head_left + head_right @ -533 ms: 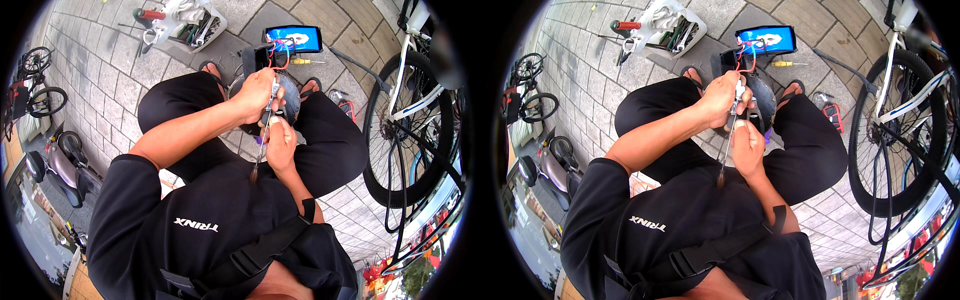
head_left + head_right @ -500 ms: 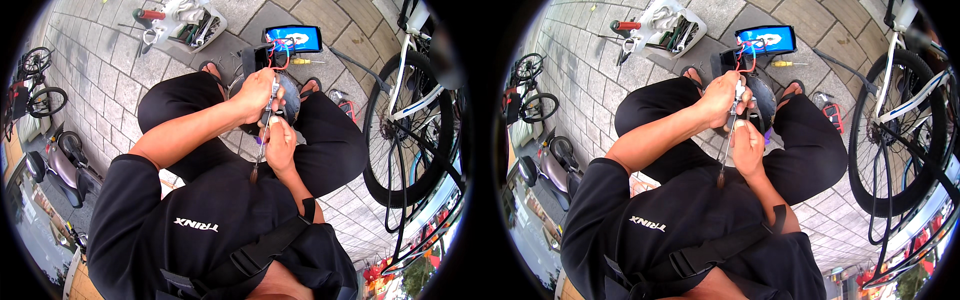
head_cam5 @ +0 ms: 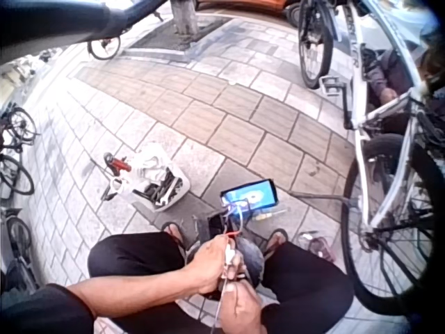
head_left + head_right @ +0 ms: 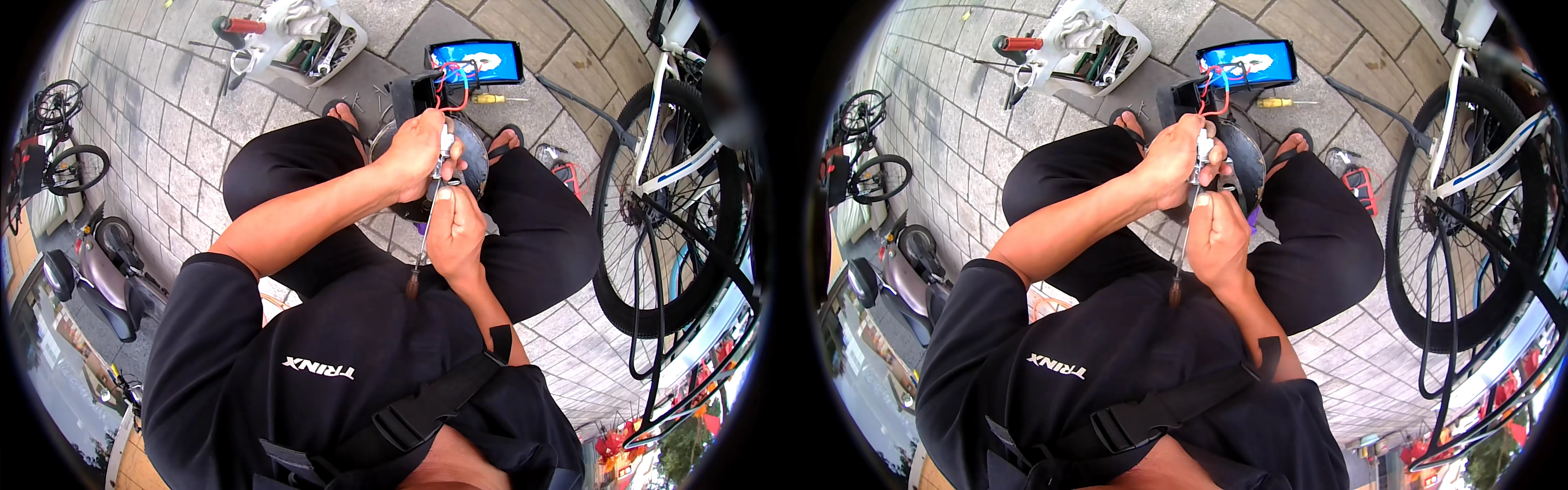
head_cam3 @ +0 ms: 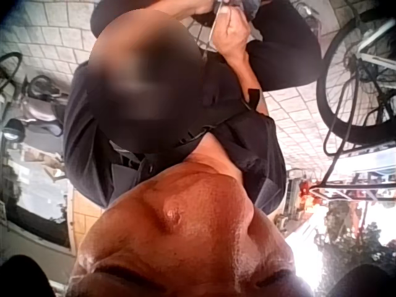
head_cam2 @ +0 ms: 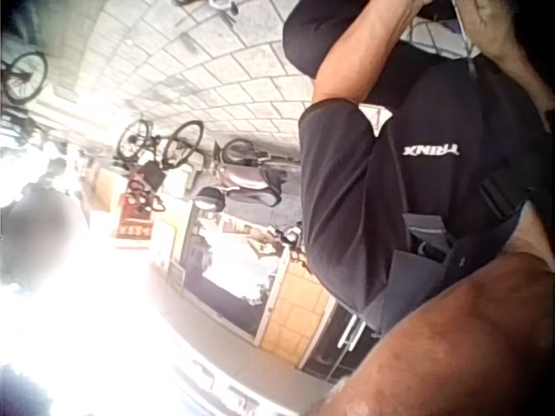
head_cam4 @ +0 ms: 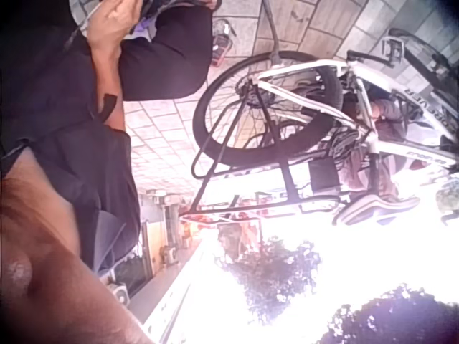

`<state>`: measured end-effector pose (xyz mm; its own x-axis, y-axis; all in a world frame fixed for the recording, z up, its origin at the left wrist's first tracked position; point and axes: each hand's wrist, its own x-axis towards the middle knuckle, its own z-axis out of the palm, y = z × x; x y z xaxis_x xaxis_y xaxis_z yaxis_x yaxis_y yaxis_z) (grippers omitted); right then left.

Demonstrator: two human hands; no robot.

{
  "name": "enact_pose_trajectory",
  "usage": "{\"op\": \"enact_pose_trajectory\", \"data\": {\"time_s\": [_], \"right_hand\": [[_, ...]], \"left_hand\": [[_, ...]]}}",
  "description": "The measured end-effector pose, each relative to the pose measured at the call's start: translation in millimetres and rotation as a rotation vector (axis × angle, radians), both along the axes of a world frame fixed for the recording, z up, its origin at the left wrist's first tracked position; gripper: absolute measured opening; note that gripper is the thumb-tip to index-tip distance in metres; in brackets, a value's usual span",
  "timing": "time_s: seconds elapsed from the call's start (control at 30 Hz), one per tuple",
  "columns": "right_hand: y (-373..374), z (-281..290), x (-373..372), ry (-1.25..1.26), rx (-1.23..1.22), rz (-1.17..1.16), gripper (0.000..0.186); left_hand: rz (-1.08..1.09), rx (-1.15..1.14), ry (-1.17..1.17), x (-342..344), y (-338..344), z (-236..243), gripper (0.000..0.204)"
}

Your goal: The person sits on a low stool on a sidewalk and uses a screwdriver to adjust a small electronic component connected to a battery pack. They repeatedly tighten and loosen screws on the component while another person works on a bicycle in the background.

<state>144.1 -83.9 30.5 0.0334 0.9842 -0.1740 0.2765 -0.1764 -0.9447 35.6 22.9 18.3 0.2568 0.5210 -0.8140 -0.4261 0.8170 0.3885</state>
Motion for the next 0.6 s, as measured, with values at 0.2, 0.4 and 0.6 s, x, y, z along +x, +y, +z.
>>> {"op": "enact_pose_trajectory", "data": {"time_s": [0.2, 0.4, 0.6], "right_hand": [[-2.8, 5.2, -0.2, 0.293, -0.305, -0.046, 0.020], [1.4, 0.8, -0.3, 0.078, -0.063, 0.006, 0.021], [-11.2, -12.7, -2.2, 0.451, -0.330, -0.135, 0.019]], "left_hand": [[0.020, -0.011, 0.030, -4.4, -4.2, 0.9, 0.025], [0.012, 0.006, 0.028, -3.1, -4.2, 0.2, 0.025], [0.016, -0.011, -0.003, -1.6, -3.7, -0.1, 0.024]]}}
